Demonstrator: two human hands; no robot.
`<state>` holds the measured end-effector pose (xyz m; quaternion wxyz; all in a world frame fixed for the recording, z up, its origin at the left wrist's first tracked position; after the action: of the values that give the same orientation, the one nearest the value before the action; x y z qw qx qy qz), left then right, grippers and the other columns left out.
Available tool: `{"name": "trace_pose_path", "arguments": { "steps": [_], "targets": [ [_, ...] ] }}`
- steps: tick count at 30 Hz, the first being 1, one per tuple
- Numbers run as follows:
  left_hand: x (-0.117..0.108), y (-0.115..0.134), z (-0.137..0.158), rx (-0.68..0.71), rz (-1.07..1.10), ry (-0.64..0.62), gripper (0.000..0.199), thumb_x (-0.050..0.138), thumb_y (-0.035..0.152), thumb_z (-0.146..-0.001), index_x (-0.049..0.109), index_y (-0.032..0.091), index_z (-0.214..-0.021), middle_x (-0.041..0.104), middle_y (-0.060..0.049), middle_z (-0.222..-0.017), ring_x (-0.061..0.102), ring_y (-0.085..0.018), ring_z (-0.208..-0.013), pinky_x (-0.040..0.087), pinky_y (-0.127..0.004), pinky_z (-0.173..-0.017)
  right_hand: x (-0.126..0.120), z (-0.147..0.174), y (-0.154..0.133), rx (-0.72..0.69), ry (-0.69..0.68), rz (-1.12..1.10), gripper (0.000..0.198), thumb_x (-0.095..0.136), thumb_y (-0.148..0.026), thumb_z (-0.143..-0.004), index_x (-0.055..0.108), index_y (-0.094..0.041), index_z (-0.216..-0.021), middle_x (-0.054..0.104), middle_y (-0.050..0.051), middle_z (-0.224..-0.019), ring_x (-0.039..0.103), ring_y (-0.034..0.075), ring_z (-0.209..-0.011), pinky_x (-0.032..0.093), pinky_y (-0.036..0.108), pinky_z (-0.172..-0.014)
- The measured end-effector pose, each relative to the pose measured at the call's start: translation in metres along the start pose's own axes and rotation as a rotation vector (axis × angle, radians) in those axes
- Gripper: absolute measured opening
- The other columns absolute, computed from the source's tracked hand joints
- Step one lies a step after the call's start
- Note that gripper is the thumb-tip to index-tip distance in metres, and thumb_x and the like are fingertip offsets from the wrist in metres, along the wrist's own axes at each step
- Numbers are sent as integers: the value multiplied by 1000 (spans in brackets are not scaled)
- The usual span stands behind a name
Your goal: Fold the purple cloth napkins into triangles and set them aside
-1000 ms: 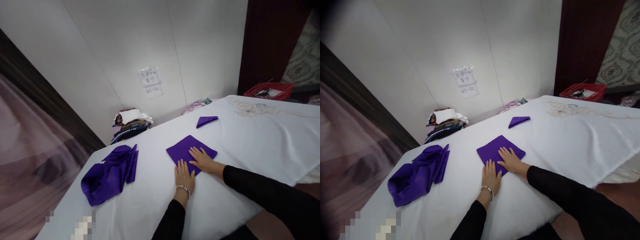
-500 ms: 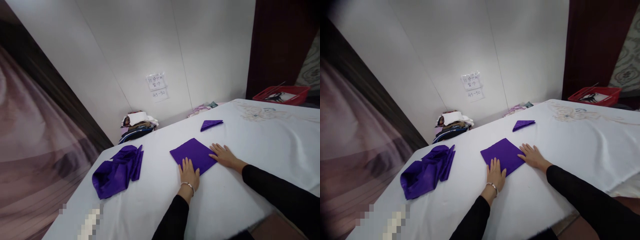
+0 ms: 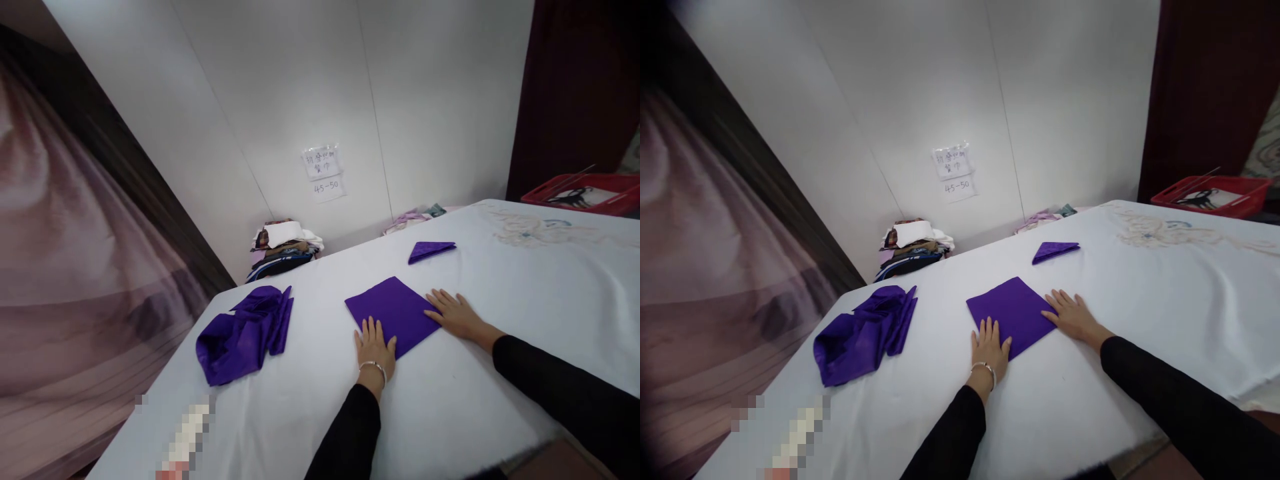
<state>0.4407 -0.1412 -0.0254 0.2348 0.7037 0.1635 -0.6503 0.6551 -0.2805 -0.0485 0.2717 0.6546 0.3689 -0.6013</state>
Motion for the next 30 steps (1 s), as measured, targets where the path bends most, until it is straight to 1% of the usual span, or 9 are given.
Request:
{"name": "trace_pose_path", "arguments": {
  "steps": [6, 9, 12, 14, 16, 19, 22, 27, 30],
  "targets": [
    [-13, -23, 16, -84, 8, -40, 59, 19, 46, -90, 24, 16, -140, 18, -8, -148, 12, -25, -136, 11, -50, -109, 2, 0, 2, -17, -4, -22, 63, 22, -55, -85, 33, -23, -138, 27, 8, -146, 18, 31, -133, 16, 57, -102],
    [-20, -36, 22, -144, 44, -24, 54, 23, 40, -90, 26, 17, -139, 20, -9, -148, 17, -23, -135, 15, -49, -109, -1, -1, 1, 22, -19, -48, 64, 23, -55, -85, 31, -22, -139, 27, 8, -146, 18, 30, -133, 17, 57, -102],
    [-25, -41, 29, -5, 117, 9, 49, 29, 26, -88, 31, 19, -137, 25, -5, -147, 22, -18, -134, 19, -41, -110, -10, 4, -8, 56, 17, -86, 66, 22, -58, -85, 27, -21, -140, 26, 9, -146, 17, 29, -134, 15, 55, -104],
    [-26, -41, 34, 162, 159, 11, 51, 35, 15, -82, 41, 21, -132, 32, -3, -144, 24, -16, -133, 19, -39, -110, -19, 10, -24, -8, 51, -117, 65, 21, -58, -86, 28, -21, -140, 25, 8, -146, 15, 27, -135, 13, 53, -105],
    [-26, -40, 37, 278, 179, 23, 53, 39, 9, -76, 48, 24, -125, 37, -1, -141, 26, -16, -132, 18, -40, -111, -27, 19, -44, -135, 59, -159, 63, 23, -58, -87, 29, -24, -139, 26, 6, -146, 15, 25, -135, 10, 51, -107],
    [-27, -36, 36, 368, 160, 45, 54, 40, 6, -74, 51, 26, -123, 40, 1, -140, 25, -17, -133, 16, -44, -111, -36, 34, -75, -348, 1, -243, 60, 29, -57, -87, 29, -28, -139, 27, 4, -146, 15, 23, -135, 7, 50, -107],
    [-29, -28, 30, 430, 112, 38, 49, 40, 9, -79, 50, 26, -124, 41, 0, -139, 26, -18, -132, 16, -45, -111, -38, 43, -97, -512, -95, -337, 60, 36, -55, -86, 29, -28, -139, 29, 5, -145, 18, 25, -134, 5, 51, -107],
    [-29, -15, 23, 483, 85, 23, 39, 38, 14, -85, 56, 29, -117, 53, 1, -128, 35, -17, -127, 22, -41, -110, -37, 45, -114, -587, -174, -410, 63, 45, -51, -83, 30, -27, -139, 36, 7, -142, 23, 27, -132, 5, 53, -107],
    [-32, -24, 24, 454, 125, 44, 37, 40, 15, -85, 58, 31, -114, 55, 2, -125, 37, -16, -125, 23, -40, -109, -36, 41, -113, -570, -161, -396, 58, 44, -45, -84, 33, -26, -138, 40, 7, -139, 29, 25, -130, 7, 52, -107]
  ]
}}
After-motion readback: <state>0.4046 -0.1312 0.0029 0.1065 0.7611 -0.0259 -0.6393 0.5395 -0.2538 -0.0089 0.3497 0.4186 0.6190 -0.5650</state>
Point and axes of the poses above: each hand's wrist, its own z-axis away from the middle knuckle, its own x-axis out of the palm, y = z × x, the point moved 3 cm from there along -z, towards the middle knuckle
